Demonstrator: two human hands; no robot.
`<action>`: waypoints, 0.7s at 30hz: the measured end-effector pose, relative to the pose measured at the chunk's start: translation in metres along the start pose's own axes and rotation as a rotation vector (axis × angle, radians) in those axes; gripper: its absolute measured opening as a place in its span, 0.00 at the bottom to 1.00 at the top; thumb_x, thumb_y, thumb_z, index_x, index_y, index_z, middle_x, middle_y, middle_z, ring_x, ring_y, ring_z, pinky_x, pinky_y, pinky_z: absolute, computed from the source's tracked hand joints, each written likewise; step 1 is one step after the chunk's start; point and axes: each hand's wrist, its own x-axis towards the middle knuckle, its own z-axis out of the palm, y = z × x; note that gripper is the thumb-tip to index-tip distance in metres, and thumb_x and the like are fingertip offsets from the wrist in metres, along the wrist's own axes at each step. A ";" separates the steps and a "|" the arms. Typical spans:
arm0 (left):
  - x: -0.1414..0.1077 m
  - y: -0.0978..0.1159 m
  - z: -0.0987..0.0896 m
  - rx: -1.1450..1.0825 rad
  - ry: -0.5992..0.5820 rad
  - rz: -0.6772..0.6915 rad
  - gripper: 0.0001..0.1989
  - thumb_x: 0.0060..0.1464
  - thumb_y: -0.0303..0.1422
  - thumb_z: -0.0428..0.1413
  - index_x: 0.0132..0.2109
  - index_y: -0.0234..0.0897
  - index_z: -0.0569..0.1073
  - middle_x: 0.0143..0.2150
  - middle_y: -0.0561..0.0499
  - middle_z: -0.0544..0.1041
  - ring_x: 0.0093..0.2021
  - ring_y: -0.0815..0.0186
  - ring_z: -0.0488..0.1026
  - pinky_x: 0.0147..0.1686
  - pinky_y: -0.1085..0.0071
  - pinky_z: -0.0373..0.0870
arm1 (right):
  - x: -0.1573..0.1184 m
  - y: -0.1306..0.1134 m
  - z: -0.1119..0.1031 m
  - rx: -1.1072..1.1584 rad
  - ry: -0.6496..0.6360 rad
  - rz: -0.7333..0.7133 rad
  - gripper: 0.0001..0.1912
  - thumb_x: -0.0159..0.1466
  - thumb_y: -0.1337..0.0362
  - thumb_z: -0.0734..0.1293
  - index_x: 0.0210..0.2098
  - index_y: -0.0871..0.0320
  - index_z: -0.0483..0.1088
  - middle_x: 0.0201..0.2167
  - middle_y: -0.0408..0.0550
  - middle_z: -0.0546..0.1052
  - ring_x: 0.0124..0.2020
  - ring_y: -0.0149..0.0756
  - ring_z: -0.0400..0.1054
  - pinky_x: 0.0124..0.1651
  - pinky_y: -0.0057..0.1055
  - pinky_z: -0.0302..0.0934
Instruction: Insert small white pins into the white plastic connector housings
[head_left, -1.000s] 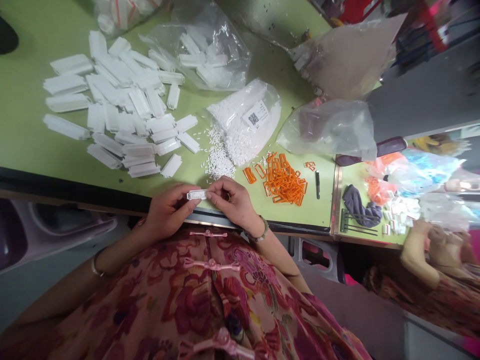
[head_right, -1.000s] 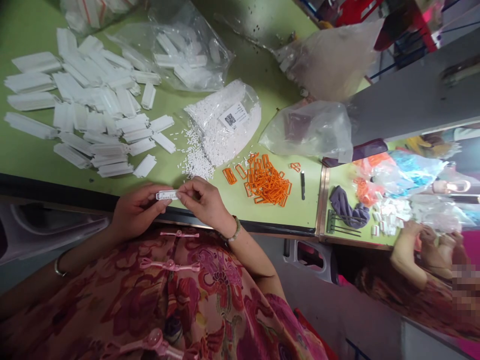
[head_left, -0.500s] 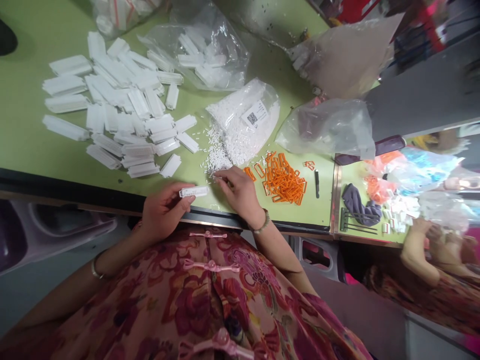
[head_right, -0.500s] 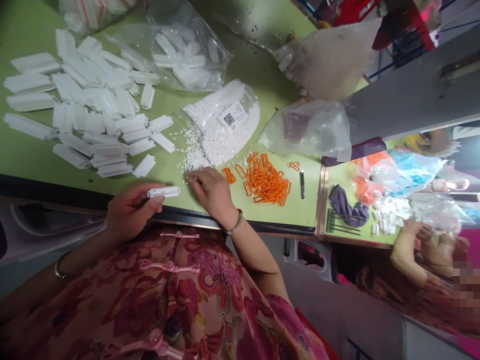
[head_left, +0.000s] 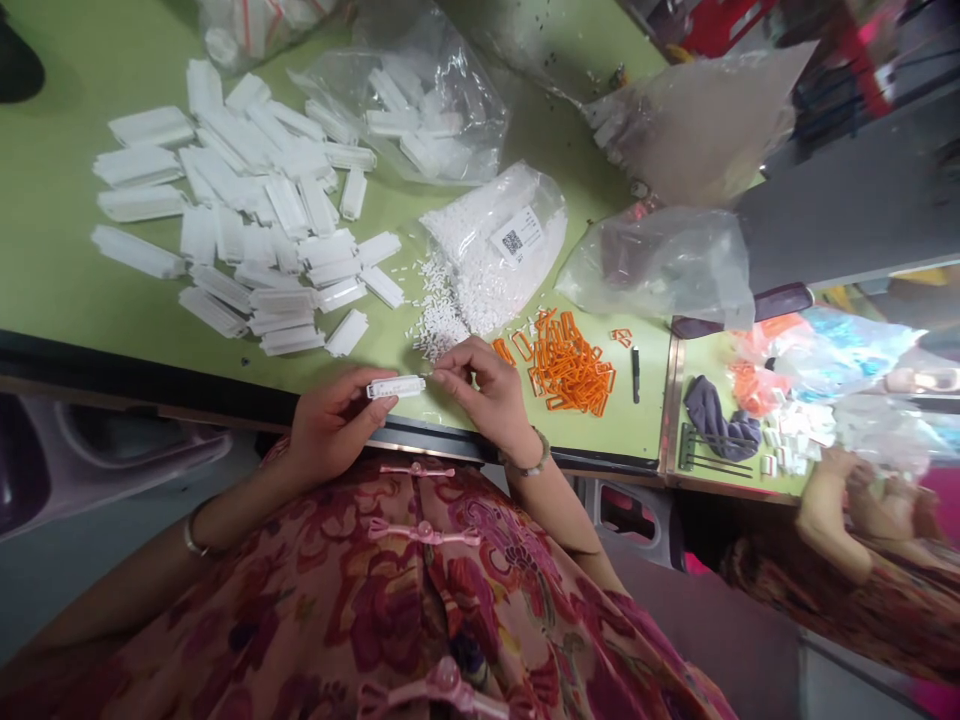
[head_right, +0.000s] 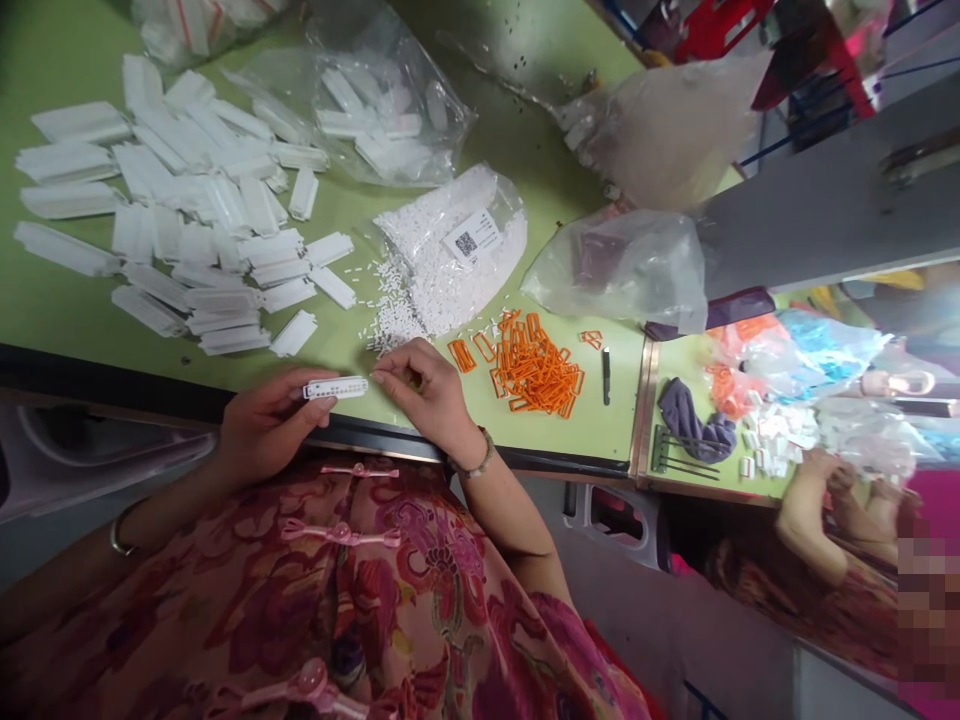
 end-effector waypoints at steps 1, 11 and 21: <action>0.000 0.000 0.000 0.002 -0.002 0.005 0.17 0.61 0.44 0.60 0.48 0.37 0.82 0.31 0.52 0.80 0.28 0.65 0.75 0.30 0.70 0.71 | -0.003 -0.002 0.000 0.034 0.000 0.010 0.05 0.74 0.61 0.71 0.40 0.53 0.78 0.34 0.43 0.76 0.33 0.34 0.65 0.39 0.34 0.65; 0.000 0.000 0.001 0.042 -0.027 0.036 0.17 0.61 0.45 0.59 0.48 0.38 0.82 0.36 0.50 0.83 0.32 0.64 0.77 0.33 0.70 0.74 | -0.006 -0.013 0.011 0.046 0.005 -0.096 0.07 0.75 0.64 0.70 0.39 0.54 0.78 0.35 0.46 0.78 0.36 0.36 0.70 0.41 0.36 0.69; 0.000 -0.007 0.001 -0.078 -0.012 0.012 0.14 0.62 0.41 0.61 0.49 0.37 0.82 0.26 0.56 0.77 0.23 0.68 0.72 0.26 0.72 0.70 | -0.029 -0.002 0.026 -0.451 0.067 -0.408 0.14 0.78 0.68 0.64 0.56 0.58 0.80 0.40 0.53 0.81 0.43 0.42 0.73 0.47 0.42 0.72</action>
